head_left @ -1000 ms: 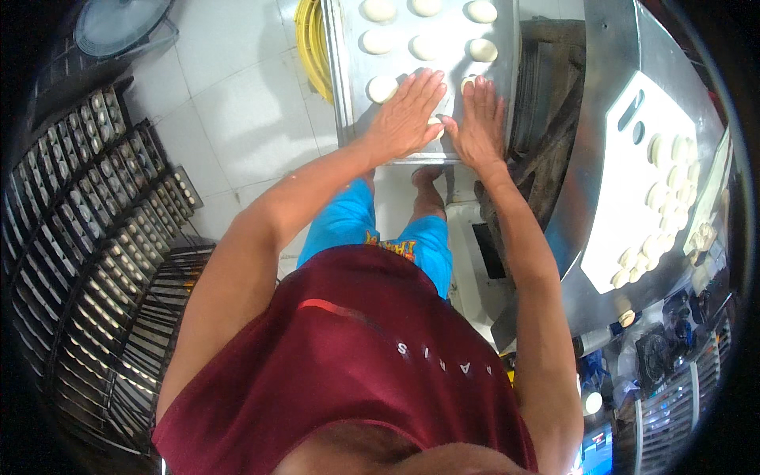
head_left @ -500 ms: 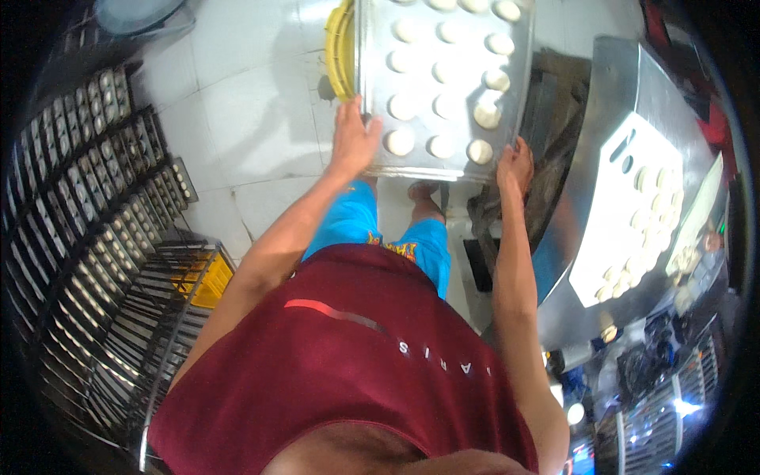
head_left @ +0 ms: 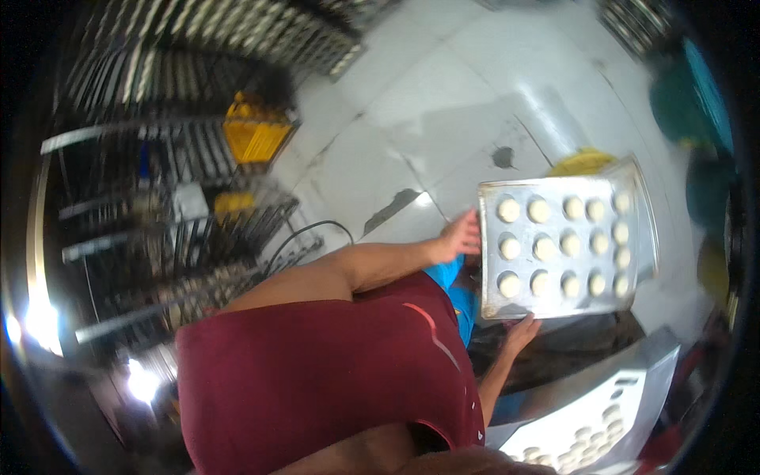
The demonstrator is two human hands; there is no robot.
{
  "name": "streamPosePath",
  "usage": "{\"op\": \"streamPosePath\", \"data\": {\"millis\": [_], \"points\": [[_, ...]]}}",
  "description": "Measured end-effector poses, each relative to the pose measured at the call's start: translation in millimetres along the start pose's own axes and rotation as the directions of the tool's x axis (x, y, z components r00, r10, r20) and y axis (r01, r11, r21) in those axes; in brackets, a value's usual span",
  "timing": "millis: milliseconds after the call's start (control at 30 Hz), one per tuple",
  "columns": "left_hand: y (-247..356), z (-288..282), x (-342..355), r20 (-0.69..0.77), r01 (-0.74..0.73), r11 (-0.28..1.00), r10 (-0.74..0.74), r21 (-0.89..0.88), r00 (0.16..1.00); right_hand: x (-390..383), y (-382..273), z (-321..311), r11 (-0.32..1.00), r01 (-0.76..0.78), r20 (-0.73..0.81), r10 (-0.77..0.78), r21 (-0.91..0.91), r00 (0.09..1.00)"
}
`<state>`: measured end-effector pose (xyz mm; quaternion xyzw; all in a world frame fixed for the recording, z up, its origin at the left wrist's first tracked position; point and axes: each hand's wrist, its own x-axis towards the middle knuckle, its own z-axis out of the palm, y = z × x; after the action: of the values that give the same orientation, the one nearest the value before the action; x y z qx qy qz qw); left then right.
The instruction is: The person organizes pieces of dough on metal baking trays and uses a dough divider machine to segment large portions into smaller, uniform pieces.
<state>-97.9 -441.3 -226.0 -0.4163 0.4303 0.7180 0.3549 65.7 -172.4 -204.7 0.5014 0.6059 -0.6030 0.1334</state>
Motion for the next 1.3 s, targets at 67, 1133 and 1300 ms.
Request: {"op": "streamPosePath", "data": {"millis": [67,1133,1300], "points": [[-19.7,17.1,-32.4,-0.016,0.003,0.991,-0.006,-0.133,1.000,-30.5,20.7,37.4,0.975,0.030,0.018,-0.034,0.222,0.999],[252.8,-300.7,-201.6,-0.210,-0.642,0.497,0.856,0.584,0.472,-185.8,-239.2,266.9,0.848,0.388,0.294,-0.499,0.362,0.816],[409.5,-396.9,-356.0,0.096,-0.816,0.515,0.828,0.262,0.553,-251.4,-297.4,361.6,0.800,0.404,0.465,-0.591,0.444,0.660]]}}
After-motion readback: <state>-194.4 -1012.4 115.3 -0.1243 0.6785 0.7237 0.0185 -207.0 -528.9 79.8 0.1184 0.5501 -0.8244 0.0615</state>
